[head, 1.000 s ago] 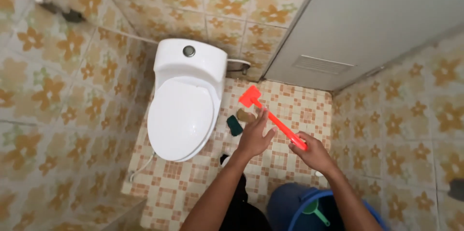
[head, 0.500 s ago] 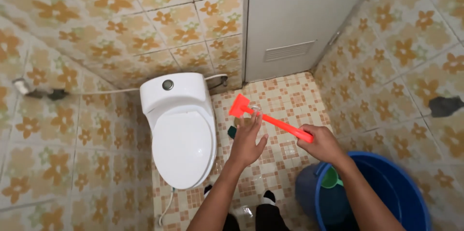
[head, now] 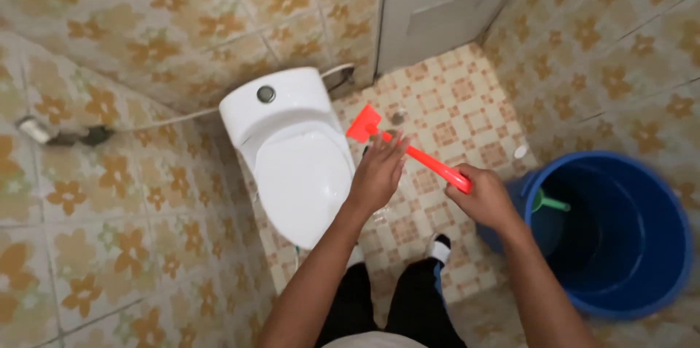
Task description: Cleaning and scrubbing the exterior surface of a toilet bowl.
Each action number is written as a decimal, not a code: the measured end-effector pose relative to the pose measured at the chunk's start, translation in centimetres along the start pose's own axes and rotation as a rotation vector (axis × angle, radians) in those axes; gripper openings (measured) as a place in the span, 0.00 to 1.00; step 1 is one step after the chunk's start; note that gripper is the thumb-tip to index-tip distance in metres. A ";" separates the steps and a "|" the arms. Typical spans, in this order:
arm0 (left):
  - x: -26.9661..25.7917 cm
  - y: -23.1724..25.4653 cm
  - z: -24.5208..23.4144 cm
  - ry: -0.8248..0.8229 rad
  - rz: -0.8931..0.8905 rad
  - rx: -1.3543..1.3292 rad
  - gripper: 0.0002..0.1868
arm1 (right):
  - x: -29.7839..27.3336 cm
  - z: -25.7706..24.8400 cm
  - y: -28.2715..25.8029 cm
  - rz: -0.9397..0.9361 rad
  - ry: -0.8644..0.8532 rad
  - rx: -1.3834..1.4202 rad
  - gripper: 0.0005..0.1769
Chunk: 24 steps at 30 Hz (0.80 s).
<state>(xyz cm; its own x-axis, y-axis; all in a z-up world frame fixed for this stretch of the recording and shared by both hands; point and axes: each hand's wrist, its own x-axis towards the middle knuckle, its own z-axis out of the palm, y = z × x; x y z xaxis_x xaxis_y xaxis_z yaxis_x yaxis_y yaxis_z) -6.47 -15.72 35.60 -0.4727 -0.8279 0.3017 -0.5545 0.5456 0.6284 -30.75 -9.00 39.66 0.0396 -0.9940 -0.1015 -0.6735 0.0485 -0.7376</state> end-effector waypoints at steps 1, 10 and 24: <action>-0.7 -0.8 0.0 -0.005 -0.019 -0.003 0.29 | -0.1 1.6 -0.2 0.006 -0.019 0.002 0.11; -8.7 -7.8 3.1 -0.089 -0.164 0.305 0.25 | -1.7 13.5 -3.9 0.196 -0.024 -0.010 0.21; -15.5 -15.9 10.7 -0.061 -0.691 0.268 0.29 | 2.3 28.0 3.8 0.221 -0.266 -0.097 0.24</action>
<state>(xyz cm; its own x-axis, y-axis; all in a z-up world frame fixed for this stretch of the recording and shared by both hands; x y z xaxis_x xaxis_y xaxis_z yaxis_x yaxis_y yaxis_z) 2.30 -10.16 13.24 0.0114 -0.9895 -0.1438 -0.8835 -0.0773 0.4620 -12.57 -8.39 17.89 0.0672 -0.8997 -0.4312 -0.7535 0.2375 -0.6131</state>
